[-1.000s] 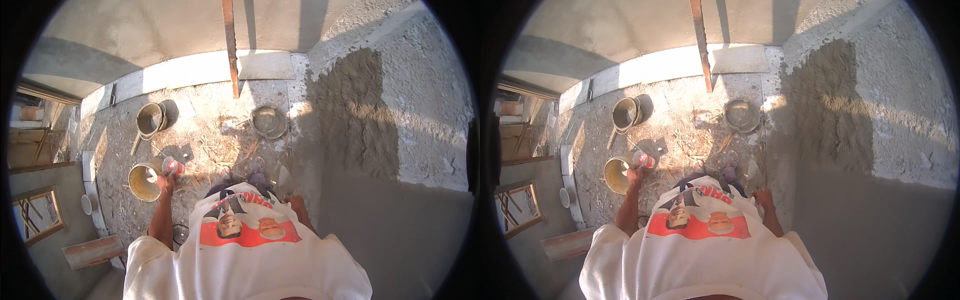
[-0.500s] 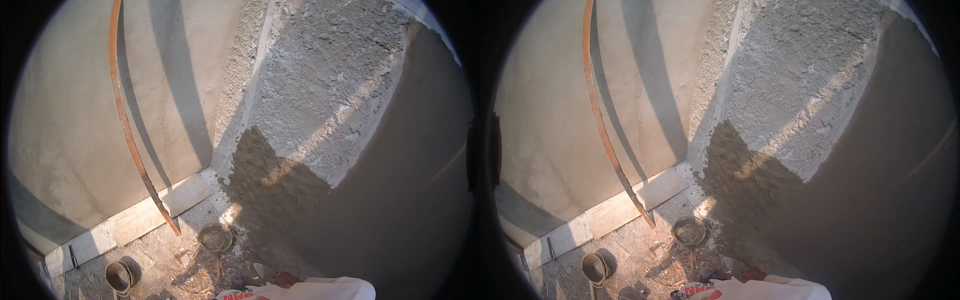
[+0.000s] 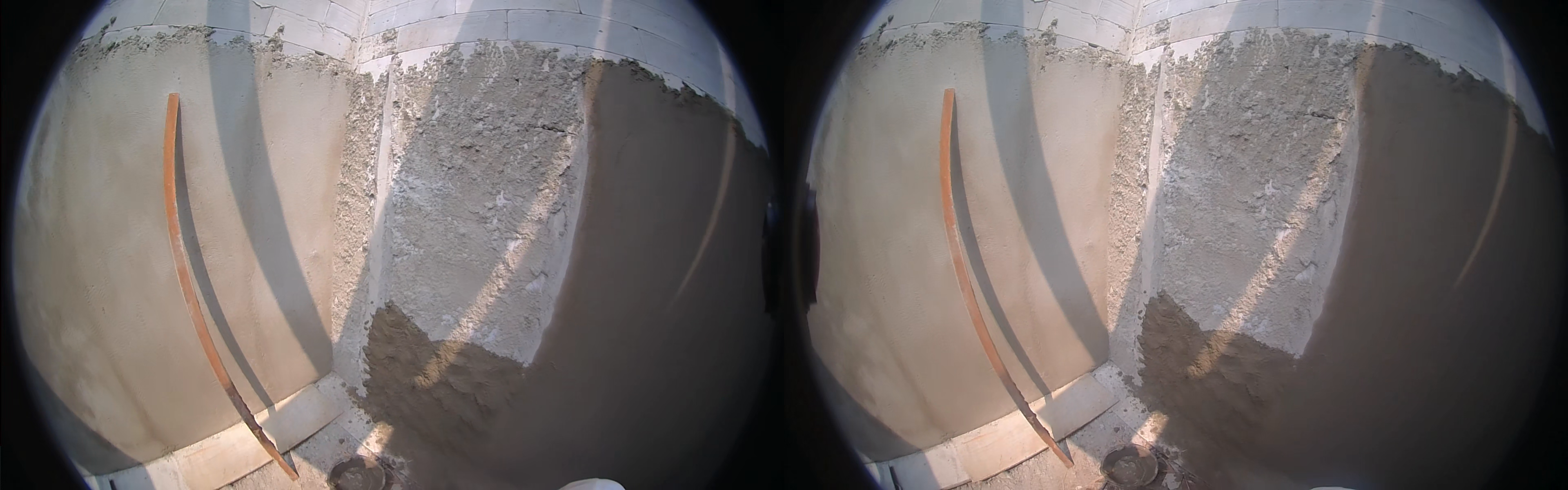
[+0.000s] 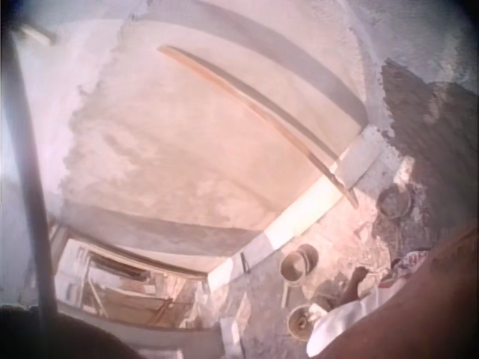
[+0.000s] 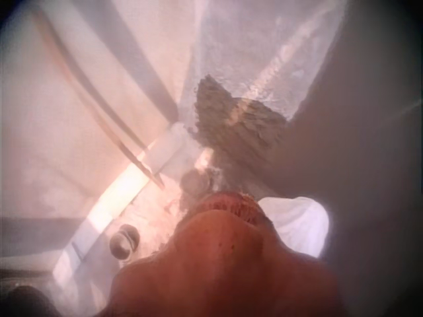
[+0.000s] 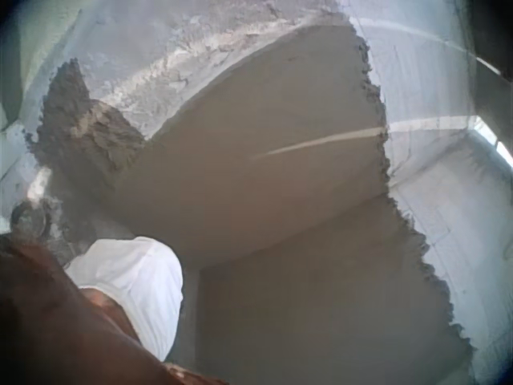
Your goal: The person mixes cement in a bucket by hand and with a trowel, then applies the mixture to a wall using the trowel, spreading it across the surface.
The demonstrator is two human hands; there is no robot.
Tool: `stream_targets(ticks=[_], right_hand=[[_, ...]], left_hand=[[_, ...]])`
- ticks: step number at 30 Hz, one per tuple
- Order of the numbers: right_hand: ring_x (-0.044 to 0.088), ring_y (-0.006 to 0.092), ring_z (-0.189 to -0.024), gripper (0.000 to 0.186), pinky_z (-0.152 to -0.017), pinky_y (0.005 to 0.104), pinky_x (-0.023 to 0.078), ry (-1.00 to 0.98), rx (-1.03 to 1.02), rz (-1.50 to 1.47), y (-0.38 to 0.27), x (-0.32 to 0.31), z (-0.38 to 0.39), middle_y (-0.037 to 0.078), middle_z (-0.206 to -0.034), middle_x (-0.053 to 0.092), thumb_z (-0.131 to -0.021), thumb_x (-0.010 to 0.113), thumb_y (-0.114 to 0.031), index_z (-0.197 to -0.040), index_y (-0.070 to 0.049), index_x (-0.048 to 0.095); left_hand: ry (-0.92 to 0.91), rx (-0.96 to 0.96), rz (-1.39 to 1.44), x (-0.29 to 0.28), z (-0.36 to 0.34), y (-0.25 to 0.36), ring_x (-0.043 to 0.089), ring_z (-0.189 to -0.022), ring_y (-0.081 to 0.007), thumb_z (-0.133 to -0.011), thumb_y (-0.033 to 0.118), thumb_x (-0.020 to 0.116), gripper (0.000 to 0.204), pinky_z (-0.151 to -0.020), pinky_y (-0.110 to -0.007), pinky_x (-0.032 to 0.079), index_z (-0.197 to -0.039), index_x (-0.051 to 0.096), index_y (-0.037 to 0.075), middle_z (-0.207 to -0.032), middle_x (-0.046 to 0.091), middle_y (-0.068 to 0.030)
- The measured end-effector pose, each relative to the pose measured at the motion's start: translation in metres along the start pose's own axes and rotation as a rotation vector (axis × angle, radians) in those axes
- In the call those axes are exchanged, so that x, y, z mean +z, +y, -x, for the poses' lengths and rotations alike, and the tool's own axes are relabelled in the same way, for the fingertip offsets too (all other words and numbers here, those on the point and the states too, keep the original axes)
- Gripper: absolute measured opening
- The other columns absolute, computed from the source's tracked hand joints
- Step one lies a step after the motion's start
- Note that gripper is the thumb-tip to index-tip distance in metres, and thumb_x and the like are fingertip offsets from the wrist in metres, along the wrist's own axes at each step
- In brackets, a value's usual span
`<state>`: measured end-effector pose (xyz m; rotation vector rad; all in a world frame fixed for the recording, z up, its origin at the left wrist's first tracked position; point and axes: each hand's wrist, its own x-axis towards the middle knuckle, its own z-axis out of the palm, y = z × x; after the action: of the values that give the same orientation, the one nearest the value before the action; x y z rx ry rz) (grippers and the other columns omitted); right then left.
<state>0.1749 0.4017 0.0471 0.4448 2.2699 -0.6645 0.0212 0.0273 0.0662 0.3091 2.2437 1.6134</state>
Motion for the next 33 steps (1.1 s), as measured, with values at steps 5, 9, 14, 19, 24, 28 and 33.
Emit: stream_targets(ticks=[5,9,14,19,24,28,33], right_hand=[[0.074,0.0299,-0.090,0.030,-0.077,0.0464,0.059,-0.105,0.084,-0.006,0.051,0.036,0.013,0.015,-0.095,0.075,-0.093,0.063,-0.034,-0.103,-0.009,0.076],[0.074,0.0287,-0.088,0.031,-0.076,0.0457,0.059,-0.239,0.121,0.112,0.126,0.066,0.019,0.015,-0.094,0.075,-0.094,0.063,-0.034,-0.102,-0.006,0.076],[0.075,0.0271,-0.086,0.033,-0.075,0.0448,0.059,-0.341,0.016,0.253,0.182,0.077,-0.007,0.015,-0.092,0.075,-0.095,0.062,-0.033,-0.100,-0.003,0.075],[0.075,0.0256,-0.083,0.035,-0.074,0.0438,0.058,-0.269,-0.099,0.373,0.208,0.050,-0.063,0.015,-0.090,0.075,-0.097,0.062,-0.033,-0.099,0.000,0.075],[0.075,0.0285,-0.084,0.059,-0.075,0.0436,0.059,-0.052,0.273,-0.260,0.173,0.006,-0.114,0.021,-0.104,0.075,-0.099,0.062,-0.045,-0.131,0.004,0.062],[0.071,0.0423,-0.111,0.068,-0.095,0.0474,0.055,0.000,0.206,-0.104,0.168,0.011,-0.189,0.029,-0.121,0.070,-0.099,0.062,-0.049,-0.138,0.007,0.058],[0.065,0.0448,-0.122,0.066,-0.103,0.0500,0.050,0.057,0.086,-0.154,0.172,0.025,-0.278,0.030,-0.127,0.067,-0.101,0.060,-0.048,-0.140,0.005,0.058]], left_hand=[[-0.111,-0.149,-0.041,0.035,0.032,-0.062,0.073,-0.076,-0.0258,-0.090,0.032,0.064,0.037,-0.070,-0.038,0.057,-0.099,0.077,-0.002,-0.079,0.075,-0.0138],[-0.146,-0.303,-0.092,0.054,0.088,-0.142,0.074,-0.076,-0.0269,-0.090,0.033,0.063,0.038,-0.071,-0.039,0.057,-0.095,0.077,-0.002,-0.076,0.075,-0.0135],[-0.054,-0.452,-0.250,0.037,0.168,-0.229,0.075,-0.077,-0.0284,-0.090,0.035,0.062,0.040,-0.071,-0.040,0.057,-0.090,0.077,-0.003,-0.072,0.075,-0.0131],[0.085,-0.823,-0.082,0.068,0.173,-0.180,0.070,-0.060,-0.0210,-0.089,0.020,0.061,0.027,-0.052,-0.037,0.056,-0.077,0.070,-0.002,-0.068,0.068,-0.0112],[0.180,-1.019,-0.020,0.083,0.153,-0.182,0.065,-0.063,-0.0202,-0.091,0.026,0.067,0.027,-0.054,-0.038,0.053,-0.076,0.070,0.004,-0.071,0.066,-0.0060],[0.294,-0.874,-0.016,0.102,0.099,-0.218,0.067,-0.073,-0.0166,-0.097,0.032,0.065,0.037,-0.064,-0.034,0.054,-0.103,0.073,-0.004,-0.080,0.070,-0.0075],[0.312,-0.731,0.264,0.164,-0.031,-0.270,0.071,-0.098,-0.0195,-0.106,0.044,0.060,0.051,-0.078,-0.034,0.058,-0.129,0.061,-0.001,-0.109,0.072,-0.0096]])
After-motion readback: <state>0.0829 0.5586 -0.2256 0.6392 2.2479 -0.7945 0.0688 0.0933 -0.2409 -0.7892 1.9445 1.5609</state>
